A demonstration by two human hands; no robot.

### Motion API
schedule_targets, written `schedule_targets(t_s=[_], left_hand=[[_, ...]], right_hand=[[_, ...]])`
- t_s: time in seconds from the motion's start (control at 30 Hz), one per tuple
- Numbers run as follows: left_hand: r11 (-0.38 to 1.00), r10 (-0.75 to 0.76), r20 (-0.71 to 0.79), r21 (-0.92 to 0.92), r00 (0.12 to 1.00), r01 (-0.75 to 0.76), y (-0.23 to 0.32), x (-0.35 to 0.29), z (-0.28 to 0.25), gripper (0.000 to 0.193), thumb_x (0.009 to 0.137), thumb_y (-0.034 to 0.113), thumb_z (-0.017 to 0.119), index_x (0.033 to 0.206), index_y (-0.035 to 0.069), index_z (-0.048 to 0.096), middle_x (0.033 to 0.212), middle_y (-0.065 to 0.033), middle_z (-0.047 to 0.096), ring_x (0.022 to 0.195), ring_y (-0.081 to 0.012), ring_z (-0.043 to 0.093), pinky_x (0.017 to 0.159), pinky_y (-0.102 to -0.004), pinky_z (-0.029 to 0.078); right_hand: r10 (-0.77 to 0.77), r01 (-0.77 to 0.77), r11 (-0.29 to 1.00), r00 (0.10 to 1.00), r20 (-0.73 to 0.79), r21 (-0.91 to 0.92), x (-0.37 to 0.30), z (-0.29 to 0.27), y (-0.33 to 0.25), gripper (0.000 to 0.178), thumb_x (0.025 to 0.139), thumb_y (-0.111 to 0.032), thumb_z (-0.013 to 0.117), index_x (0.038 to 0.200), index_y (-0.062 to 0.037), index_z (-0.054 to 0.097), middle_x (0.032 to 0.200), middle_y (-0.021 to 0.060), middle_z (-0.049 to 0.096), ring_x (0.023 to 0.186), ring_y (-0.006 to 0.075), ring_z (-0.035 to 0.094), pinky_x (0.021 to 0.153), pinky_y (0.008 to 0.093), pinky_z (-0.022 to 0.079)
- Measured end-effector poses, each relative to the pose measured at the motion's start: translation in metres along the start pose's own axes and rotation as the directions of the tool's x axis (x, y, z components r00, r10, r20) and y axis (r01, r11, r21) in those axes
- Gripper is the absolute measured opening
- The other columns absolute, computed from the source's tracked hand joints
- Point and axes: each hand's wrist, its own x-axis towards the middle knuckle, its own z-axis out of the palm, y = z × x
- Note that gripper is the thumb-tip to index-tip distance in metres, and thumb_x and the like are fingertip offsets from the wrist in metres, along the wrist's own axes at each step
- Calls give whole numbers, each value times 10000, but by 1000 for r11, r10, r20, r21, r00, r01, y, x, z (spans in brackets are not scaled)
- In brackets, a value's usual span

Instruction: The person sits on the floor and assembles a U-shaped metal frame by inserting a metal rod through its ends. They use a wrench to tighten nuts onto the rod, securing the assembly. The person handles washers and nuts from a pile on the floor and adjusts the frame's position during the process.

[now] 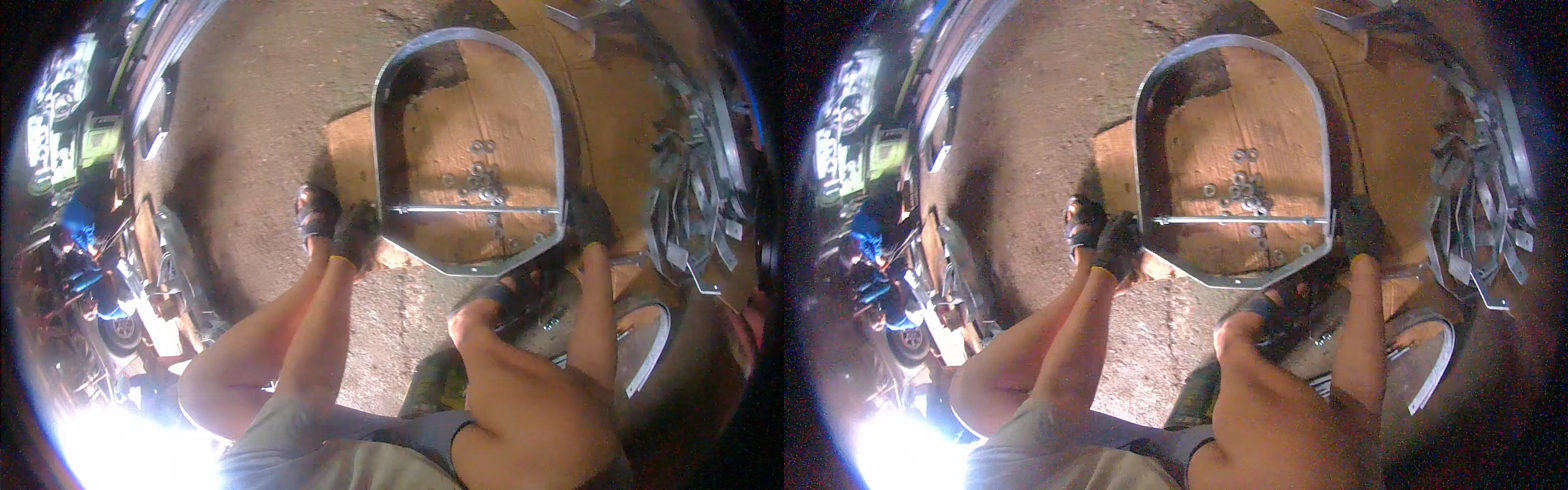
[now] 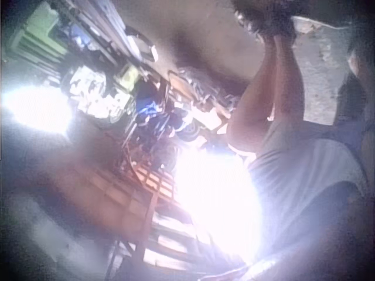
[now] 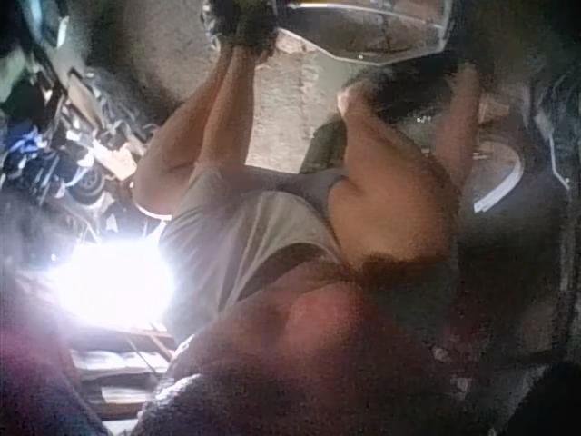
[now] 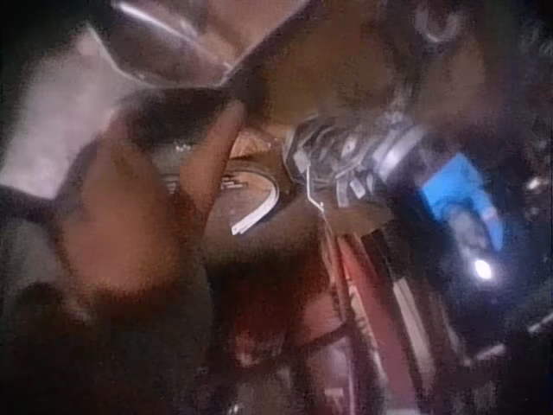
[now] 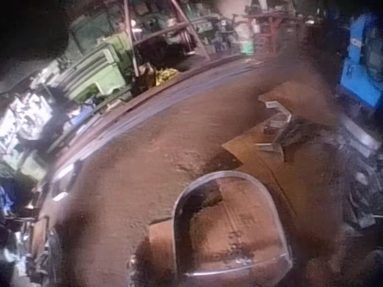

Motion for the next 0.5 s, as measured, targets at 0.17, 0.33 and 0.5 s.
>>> schedule_targets(t_s=[0.17,0.33,0.5], left_hand=[[961,-228,87,-141,970,239,79,16,-46,334,980,124,536,1290,76,650,1286,-105,693,1221,-268,629,1045,-380,488],[994,111,-129,8,985,-111,46,0,-42,335,929,148,620,1256,78,643,1232,-103,703,1184,-312,641,1002,-400,510],[572,-408,12,-776,913,266,47,-6,-30,274,913,121,630,1183,79,640,1090,-89,708,1032,-306,653,906,-399,523]], right_hand=[[-174,167,983,979,108,73,-4,1,75,404,978,-408,564,1037,-40,720,969,210,726,881,417,676,804,512,518],[-278,307,920,950,146,-245,12,16,70,317,971,-344,610,1075,-54,689,954,175,701,850,325,676,779,474,518],[-410,415,878,909,74,-240,27,35,81,370,957,-375,603,1104,-40,654,973,203,697,937,376,684,832,484,514]])
